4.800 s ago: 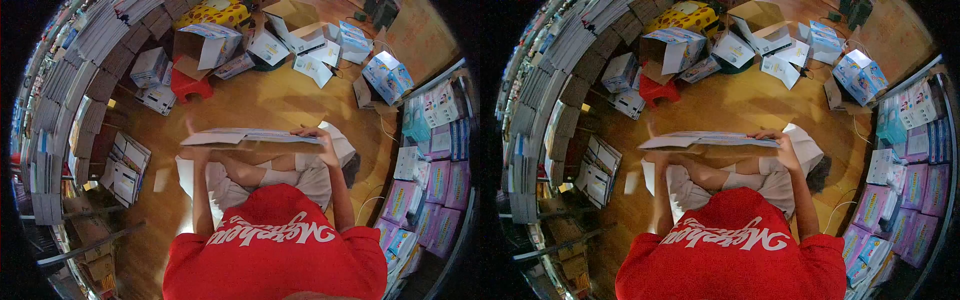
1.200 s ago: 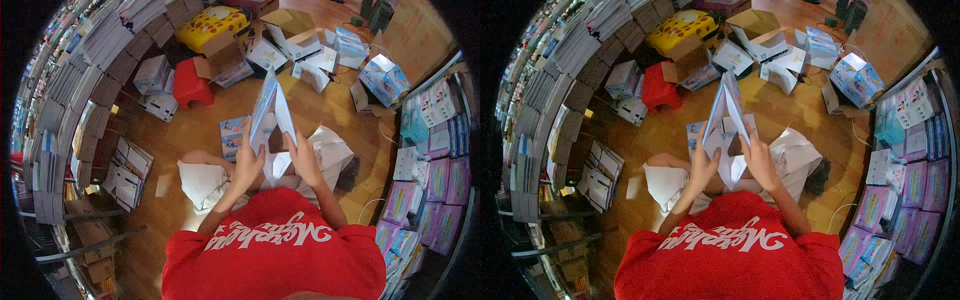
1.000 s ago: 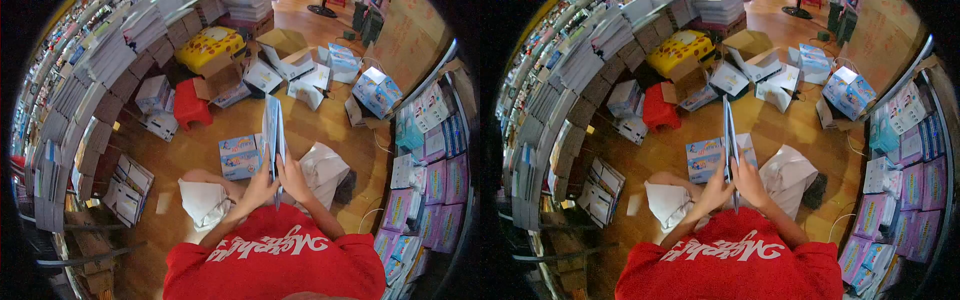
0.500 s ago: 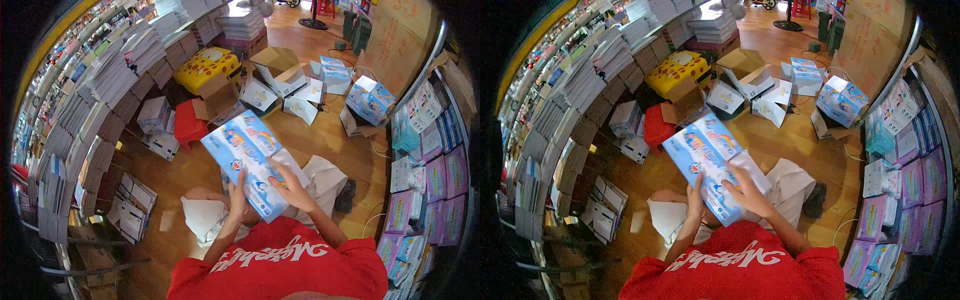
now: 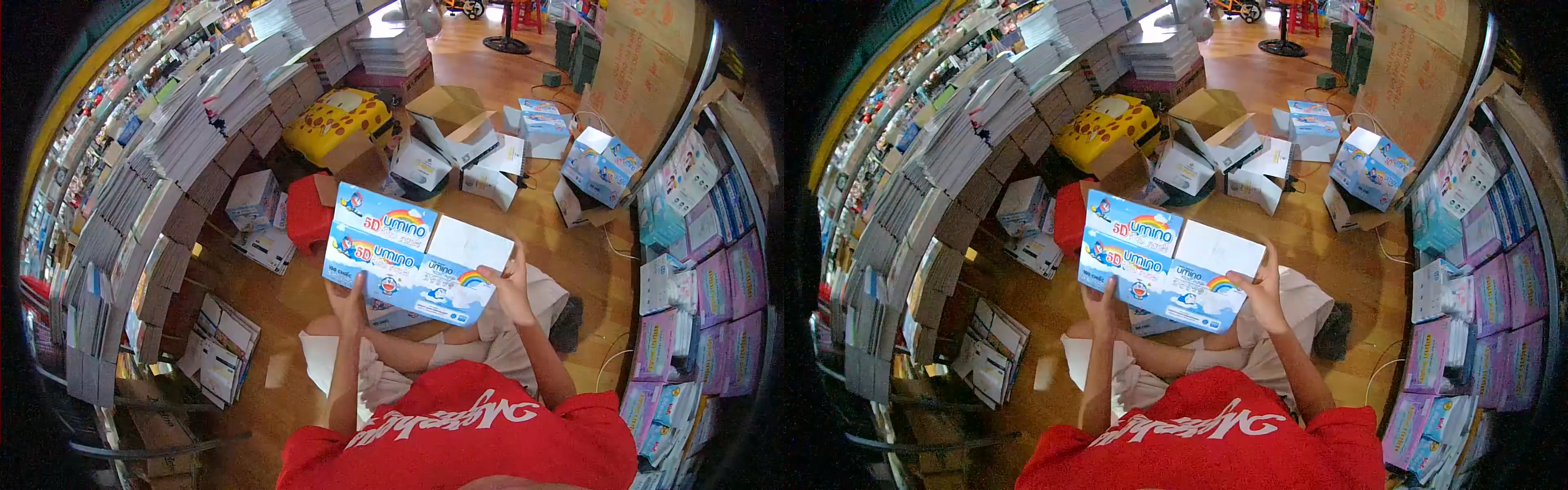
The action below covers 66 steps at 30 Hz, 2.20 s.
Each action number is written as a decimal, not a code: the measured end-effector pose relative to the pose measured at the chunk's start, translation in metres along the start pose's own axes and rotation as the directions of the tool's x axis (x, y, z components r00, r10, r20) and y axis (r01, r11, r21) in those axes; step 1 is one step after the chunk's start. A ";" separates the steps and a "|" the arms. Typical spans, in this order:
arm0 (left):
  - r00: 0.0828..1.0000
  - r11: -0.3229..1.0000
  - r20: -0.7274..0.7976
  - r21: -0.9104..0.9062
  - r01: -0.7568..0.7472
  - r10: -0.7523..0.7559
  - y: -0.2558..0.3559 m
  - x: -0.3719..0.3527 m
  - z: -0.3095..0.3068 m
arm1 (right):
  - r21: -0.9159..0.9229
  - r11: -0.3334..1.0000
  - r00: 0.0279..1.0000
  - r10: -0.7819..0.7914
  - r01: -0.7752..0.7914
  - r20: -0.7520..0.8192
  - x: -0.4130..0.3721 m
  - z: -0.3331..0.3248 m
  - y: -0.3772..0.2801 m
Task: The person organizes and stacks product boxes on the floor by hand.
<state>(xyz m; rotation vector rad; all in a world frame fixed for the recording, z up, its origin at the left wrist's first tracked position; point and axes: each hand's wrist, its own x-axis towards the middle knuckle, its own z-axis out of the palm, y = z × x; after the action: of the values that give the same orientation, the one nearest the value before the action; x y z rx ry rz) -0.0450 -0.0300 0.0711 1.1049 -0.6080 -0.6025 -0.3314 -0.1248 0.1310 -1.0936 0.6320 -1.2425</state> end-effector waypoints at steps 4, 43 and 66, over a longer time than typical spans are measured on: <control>0.949 0.889 -0.117 0.399 -0.223 0.291 -0.022 0.016 -0.025 | -0.100 0.993 0.994 -0.054 0.063 0.091 0.012 -0.005 0.017; 0.760 0.019 0.001 1.000 0.015 -0.650 -0.206 0.037 -0.112 | -0.994 0.076 0.925 0.376 -0.081 -0.047 0.040 -0.077 0.229; 0.755 0.107 0.471 0.813 -0.572 0.456 -0.032 0.225 0.026 | -0.484 0.852 0.976 0.130 -0.201 -0.178 -0.086 -0.149 0.035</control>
<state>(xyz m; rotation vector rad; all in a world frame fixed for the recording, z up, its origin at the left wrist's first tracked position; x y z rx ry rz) 0.0873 -0.2169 0.0831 1.8154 -1.4989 0.4979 -0.4684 -0.0902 0.0263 -1.3491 1.1802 -1.0312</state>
